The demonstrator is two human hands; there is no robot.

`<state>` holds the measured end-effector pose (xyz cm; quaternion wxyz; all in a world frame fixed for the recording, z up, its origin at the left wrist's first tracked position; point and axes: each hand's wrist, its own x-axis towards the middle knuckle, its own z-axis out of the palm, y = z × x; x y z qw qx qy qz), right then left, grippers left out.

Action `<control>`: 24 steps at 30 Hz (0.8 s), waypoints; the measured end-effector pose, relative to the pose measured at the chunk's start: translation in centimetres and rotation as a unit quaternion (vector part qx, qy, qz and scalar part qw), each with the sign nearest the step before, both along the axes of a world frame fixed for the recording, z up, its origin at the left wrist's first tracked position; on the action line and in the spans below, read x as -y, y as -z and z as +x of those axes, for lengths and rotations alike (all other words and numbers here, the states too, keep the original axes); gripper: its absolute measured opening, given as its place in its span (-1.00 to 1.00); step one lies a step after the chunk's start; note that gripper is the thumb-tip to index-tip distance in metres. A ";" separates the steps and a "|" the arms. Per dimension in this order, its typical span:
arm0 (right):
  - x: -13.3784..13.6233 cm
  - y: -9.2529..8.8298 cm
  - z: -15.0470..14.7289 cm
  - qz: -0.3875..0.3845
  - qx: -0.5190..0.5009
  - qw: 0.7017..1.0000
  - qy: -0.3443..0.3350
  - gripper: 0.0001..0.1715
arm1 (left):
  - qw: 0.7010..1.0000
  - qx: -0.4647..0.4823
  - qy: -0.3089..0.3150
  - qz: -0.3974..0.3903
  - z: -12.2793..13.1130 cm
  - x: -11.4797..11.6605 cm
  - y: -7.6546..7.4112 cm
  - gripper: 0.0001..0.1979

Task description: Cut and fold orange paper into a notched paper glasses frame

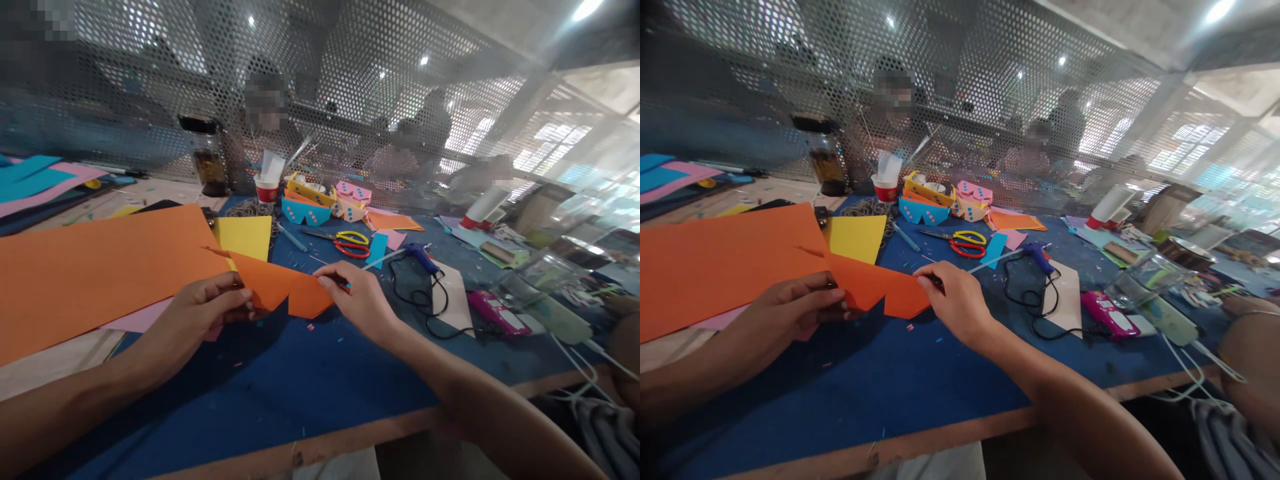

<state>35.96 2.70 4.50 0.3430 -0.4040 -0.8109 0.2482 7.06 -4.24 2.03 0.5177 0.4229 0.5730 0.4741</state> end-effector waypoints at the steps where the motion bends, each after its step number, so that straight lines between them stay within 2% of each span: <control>1: 0.0 0.0 0.0 0.000 0.000 1.000 0.002 -0.77 | 1.000 0.016 0.000 0.007 0.1 0.0 -0.1 -0.59; 4: 0.0 0.1 0.0 -0.002 -0.002 1.000 0.004 -0.78 | 0.999 0.039 0.004 0.023 0.7 -0.1 -0.7 -0.63; 7: -0.1 0.1 0.1 -0.001 -0.006 1.000 0.005 -0.78 | 0.999 0.040 0.016 0.030 1.0 0.0 -1.3 -0.58; 14: 0.0 0.2 0.0 0.005 -0.003 1.000 -0.005 -0.78 | 0.995 -0.082 0.041 0.035 0.4 0.2 -1.0 -0.49; 20: 0.1 0.1 0.0 0.004 0.001 1.000 -0.011 -0.77 | 0.993 -0.109 0.030 0.016 0.6 0.2 -1.4 -0.38; 24: 0.2 0.1 0.0 -0.001 0.000 1.000 -0.013 -0.79 | 0.993 -0.112 0.033 0.017 0.7 0.2 -1.6 -0.39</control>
